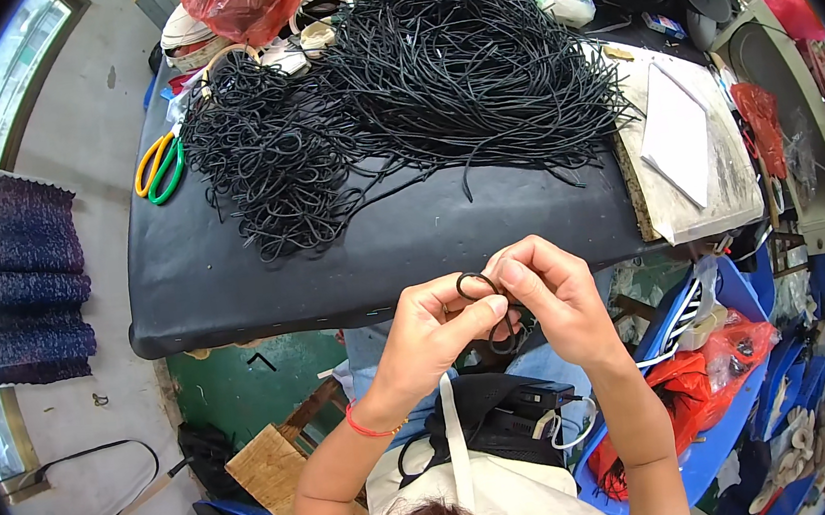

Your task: The person repeatedly picks up short black cords from a pile on a table and ties them into loops by hand. They place each finished loop back onto the pile and continue the process throughout the clip.

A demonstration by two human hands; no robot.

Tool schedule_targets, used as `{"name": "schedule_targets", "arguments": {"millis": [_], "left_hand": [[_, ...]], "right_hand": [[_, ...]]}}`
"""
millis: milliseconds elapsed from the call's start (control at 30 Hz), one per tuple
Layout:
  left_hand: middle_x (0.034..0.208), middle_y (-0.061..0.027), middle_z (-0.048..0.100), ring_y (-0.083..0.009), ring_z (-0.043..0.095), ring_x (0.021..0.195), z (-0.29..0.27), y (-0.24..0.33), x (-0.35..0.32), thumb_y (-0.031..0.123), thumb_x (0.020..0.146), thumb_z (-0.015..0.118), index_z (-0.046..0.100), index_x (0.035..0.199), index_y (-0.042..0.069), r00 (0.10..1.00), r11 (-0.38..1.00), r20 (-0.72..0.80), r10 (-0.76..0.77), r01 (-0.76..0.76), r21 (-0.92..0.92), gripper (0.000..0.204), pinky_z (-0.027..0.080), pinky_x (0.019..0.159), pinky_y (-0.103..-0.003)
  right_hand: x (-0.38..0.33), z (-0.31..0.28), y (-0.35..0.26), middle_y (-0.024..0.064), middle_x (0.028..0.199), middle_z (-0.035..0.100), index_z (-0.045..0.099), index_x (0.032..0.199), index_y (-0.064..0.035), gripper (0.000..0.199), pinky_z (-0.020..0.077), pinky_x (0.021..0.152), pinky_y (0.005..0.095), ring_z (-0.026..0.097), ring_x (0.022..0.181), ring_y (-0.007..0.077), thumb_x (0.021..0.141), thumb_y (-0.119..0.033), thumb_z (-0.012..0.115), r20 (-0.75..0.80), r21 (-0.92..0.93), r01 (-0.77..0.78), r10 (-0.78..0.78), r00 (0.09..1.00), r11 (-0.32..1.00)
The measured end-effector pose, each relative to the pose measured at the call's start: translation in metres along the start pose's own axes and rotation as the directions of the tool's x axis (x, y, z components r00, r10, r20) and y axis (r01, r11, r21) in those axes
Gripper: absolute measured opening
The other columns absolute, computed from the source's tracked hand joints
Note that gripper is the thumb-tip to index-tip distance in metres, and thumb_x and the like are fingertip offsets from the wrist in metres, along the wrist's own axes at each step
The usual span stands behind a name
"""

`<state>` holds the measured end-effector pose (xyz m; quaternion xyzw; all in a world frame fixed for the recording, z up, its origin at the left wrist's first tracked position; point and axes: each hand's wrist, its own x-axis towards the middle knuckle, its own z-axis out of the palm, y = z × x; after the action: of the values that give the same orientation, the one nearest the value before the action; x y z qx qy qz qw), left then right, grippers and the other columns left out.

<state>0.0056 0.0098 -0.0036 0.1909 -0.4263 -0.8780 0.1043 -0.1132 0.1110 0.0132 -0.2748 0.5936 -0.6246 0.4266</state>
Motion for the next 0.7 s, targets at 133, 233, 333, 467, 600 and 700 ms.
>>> {"name": "schedule_targets", "arguments": {"millis": [133,233,333,467,600,700], "left_hand": [[0.080,-0.0088,0.064,-0.0098,0.059,0.072,0.003,-0.003,-0.002,0.006,0.087,0.056,0.061,0.089,-0.004,0.999,0.999,-0.014,-0.041,0.041,-0.011,0.011,0.049,0.066,-0.023],[0.081,-0.0083,0.064,-0.0098,0.059,0.073,0.005,-0.006,-0.003,0.007,0.087,0.057,0.061,0.089,-0.003,0.999,0.999,-0.025,-0.045,0.045,-0.007,0.011,0.049,0.068,-0.022],[0.085,-0.0081,0.064,-0.0096,0.060,0.075,0.002,-0.013,-0.003,0.007,0.087,0.058,0.062,0.090,-0.003,0.999,0.997,-0.033,-0.017,0.015,-0.070,0.011,0.049,0.070,-0.022],[0.092,-0.0078,0.064,-0.0101,0.061,0.076,0.002,-0.019,0.005,0.008,0.087,0.059,0.060,0.097,-0.001,0.968,0.952,-0.232,0.095,-0.157,-0.263,0.013,0.050,0.072,-0.024],[0.087,-0.0078,0.064,-0.0108,0.061,0.074,0.005,-0.025,0.008,0.011,0.087,0.060,0.060,0.096,-0.002,0.954,0.962,-0.266,0.135,-0.191,-0.198,0.015,0.051,0.069,-0.023],[0.084,-0.0074,0.065,-0.0106,0.061,0.075,0.008,-0.023,0.002,0.011,0.088,0.059,0.060,0.095,-0.003,0.934,0.962,-0.252,0.254,-0.218,0.165,0.016,0.051,0.070,-0.023]], "right_hand": [[0.003,-0.003,0.002,-0.0004,0.067,0.055,0.055,0.084,-0.0006,0.024,0.0407,0.049,0.0177,0.049,0.056,0.0026,0.095,-0.021,0.048,0.000,-0.027,-0.037,0.037,0.999,0.999],[0.008,-0.004,0.005,-0.0003,0.067,0.055,0.054,0.083,-0.0010,0.024,0.0397,0.048,0.0176,0.047,0.054,0.0024,0.094,-0.022,0.048,-0.015,-0.084,-0.057,0.056,0.998,0.995],[0.011,-0.002,0.006,0.0002,0.069,0.056,0.055,0.086,-0.0009,0.022,0.0404,0.051,0.0183,0.048,0.058,0.0030,0.093,-0.021,0.051,-0.072,-0.124,-0.047,0.038,0.997,0.991],[0.007,-0.004,0.003,0.0040,0.084,0.060,0.055,0.100,0.0012,0.022,0.0445,0.068,0.0223,0.053,0.076,0.0055,0.091,-0.019,0.056,-0.254,-0.213,0.047,-0.101,0.962,0.976],[-0.013,-0.002,0.013,0.0030,0.086,0.062,0.058,0.097,0.0014,0.015,0.0457,0.067,0.0220,0.056,0.076,0.0067,0.087,-0.009,0.060,-0.144,-0.075,-0.002,-0.009,0.990,0.997],[-0.012,-0.005,0.014,0.0027,0.085,0.061,0.059,0.093,0.0023,0.011,0.0457,0.064,0.0213,0.056,0.074,0.0070,0.086,-0.006,0.059,-0.138,-0.092,0.009,-0.022,0.990,0.996]]}}
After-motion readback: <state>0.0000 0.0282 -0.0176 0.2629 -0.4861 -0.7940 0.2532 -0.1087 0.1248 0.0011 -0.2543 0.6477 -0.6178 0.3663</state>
